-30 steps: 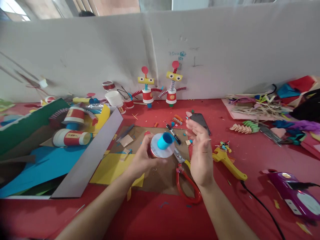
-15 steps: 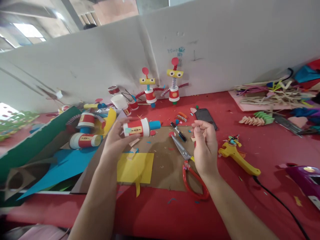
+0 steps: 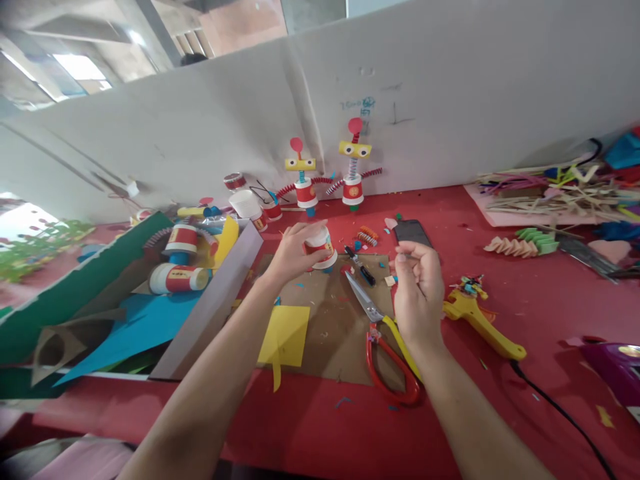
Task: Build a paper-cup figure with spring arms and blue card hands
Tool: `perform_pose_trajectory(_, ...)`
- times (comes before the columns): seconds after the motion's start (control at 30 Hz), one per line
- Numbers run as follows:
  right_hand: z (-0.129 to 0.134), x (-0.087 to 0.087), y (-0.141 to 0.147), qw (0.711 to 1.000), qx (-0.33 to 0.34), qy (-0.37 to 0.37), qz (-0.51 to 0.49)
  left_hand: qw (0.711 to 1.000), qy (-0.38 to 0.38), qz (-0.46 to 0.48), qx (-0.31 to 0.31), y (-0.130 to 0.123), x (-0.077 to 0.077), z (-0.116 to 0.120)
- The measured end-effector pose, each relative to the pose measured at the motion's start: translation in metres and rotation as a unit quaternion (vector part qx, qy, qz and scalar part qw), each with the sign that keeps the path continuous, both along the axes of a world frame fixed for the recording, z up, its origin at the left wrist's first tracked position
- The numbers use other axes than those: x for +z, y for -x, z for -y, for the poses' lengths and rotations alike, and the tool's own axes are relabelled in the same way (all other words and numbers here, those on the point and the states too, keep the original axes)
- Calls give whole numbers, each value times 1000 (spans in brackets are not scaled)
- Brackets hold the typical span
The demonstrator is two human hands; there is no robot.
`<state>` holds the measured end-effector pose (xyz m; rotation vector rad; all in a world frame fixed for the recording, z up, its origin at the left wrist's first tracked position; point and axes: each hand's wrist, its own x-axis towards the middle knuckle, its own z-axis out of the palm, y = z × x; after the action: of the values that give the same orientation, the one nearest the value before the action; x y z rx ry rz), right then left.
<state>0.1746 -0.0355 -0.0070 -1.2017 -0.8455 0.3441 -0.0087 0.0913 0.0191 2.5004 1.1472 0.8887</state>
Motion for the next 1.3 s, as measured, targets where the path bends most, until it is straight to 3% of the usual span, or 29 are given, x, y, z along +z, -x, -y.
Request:
perform_pose_trajectory(0.13,1,0,1,1000,4,11,-1,1000,12,13,-10,2,-8,2)
perform_pose_trajectory(0.33,0,-1,0,1000,-2,11,-2,993,55,102,-13,5,-4,1)
perform_pose_trajectory(0.4,-1,-3,-2,1000,-16,14,3,976,89,199,21,9,-3,6)
perform_pose_trajectory(0.53,-1,-4,-5,999,-31,28,8,897,129,385,174,26,-11,27)
perform_pose_trajectory(0.7,2,-2,-1,999,-2,40,-14,875,162,392,234,47,-33,47)
perform_pose_trajectory(0.8,4,-3,3,995,33,88,17,863,196,396,242,55,-43,43)
perform_pose_trajectory(0.93,5,-7,7,984,61,119,117,861,187,393,261,66,-44,33)
perform_pose_trajectory(1.1,5,-13,13,965,89,137,205,879,191,380,214,58,-38,36)
perform_pose_trajectory(1.2,5,-13,16,957,98,141,232,911,218,329,125,32,-37,33)
perform_pose_trajectory(1.3,6,-11,16,955,96,136,245,923,215,309,78,5,-38,20)
